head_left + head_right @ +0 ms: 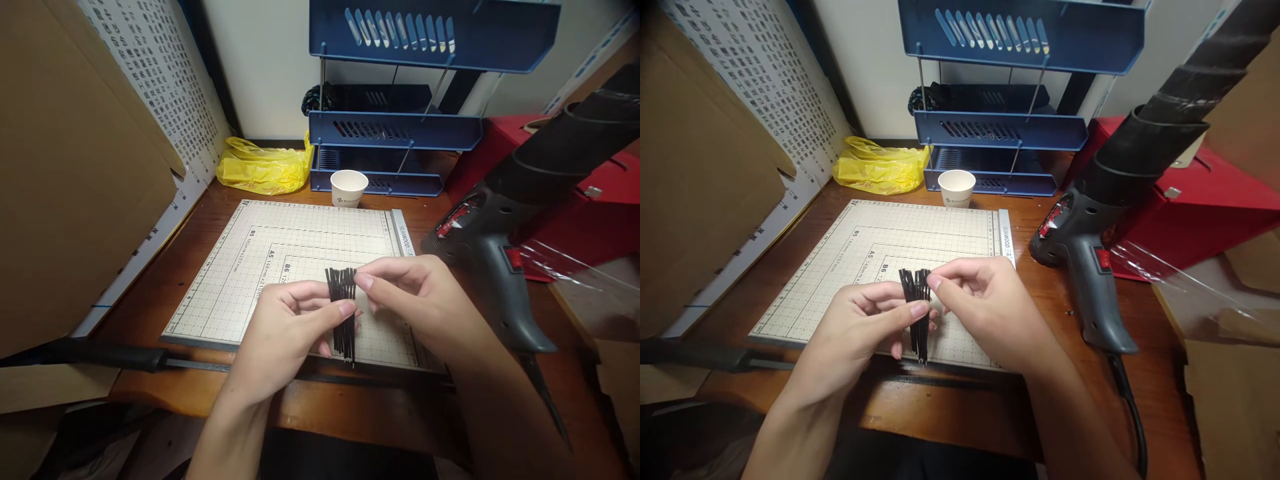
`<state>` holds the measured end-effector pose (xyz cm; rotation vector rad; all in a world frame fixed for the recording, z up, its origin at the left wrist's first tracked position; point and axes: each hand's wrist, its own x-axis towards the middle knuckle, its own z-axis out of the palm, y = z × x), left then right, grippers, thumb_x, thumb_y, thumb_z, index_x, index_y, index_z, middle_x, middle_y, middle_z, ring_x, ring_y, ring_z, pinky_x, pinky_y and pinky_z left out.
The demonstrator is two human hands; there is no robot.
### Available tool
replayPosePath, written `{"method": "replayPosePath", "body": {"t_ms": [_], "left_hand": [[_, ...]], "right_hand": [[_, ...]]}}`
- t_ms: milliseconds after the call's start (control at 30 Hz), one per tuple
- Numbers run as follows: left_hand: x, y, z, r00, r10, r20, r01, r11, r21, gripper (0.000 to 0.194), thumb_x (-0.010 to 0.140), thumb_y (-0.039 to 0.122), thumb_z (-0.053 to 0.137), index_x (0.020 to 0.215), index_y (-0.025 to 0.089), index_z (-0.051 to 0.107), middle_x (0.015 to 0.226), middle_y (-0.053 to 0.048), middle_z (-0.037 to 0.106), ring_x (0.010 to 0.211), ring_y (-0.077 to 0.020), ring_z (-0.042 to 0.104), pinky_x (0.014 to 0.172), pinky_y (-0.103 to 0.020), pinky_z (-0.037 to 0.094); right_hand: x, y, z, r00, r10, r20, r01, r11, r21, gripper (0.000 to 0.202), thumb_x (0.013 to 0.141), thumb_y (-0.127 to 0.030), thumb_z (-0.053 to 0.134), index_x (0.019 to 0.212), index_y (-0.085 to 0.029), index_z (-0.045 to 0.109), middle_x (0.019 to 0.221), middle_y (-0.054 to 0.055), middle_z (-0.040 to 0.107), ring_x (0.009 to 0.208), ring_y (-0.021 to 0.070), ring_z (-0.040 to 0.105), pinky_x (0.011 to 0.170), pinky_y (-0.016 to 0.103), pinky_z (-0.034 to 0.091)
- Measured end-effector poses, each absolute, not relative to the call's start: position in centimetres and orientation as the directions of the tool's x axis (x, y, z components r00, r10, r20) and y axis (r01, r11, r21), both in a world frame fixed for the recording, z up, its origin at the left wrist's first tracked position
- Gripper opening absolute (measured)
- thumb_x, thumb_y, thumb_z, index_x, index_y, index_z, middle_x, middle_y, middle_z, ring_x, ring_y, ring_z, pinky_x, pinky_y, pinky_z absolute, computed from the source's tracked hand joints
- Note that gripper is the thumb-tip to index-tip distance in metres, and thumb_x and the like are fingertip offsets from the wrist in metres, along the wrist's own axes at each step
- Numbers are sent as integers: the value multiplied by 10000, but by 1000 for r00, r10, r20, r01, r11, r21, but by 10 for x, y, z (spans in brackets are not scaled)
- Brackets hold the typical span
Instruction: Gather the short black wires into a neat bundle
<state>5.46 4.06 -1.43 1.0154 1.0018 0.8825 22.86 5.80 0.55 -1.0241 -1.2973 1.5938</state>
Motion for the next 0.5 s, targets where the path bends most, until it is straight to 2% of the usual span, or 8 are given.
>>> {"method": "replayPosePath", "body": {"t_ms": [200,333,500], "left_hand": [[54,39,-18,281,925,-254,-125,297,947,172,749,192,790,914,143,788,765,-50,724,560,-80,565,462,-125,482],[56,37,-19,258,944,-206,-140,247,959,237,747,171,795,982,196,794,663,3,672,525,-57,518,463,-114,477],[56,36,-16,263,946,-189,-127,228,965,221,763,149,780,971,221,801,612,16,641,508,-49,497,451,-101,450]], "right_hand": [[228,56,3,-305,949,-76,-88,-107,-990,187,729,-24,752,784,-202,767,604,-54,662,563,62,604,545,121,462],[229,55,1,-379,924,-54,57,-35,-998,45,806,-161,732,834,-177,763,650,-8,657,667,130,613,608,211,474],[232,55,0,-451,892,10,244,134,-960,174,905,-266,643,828,-171,767,779,33,688,731,160,612,646,266,457]]}}
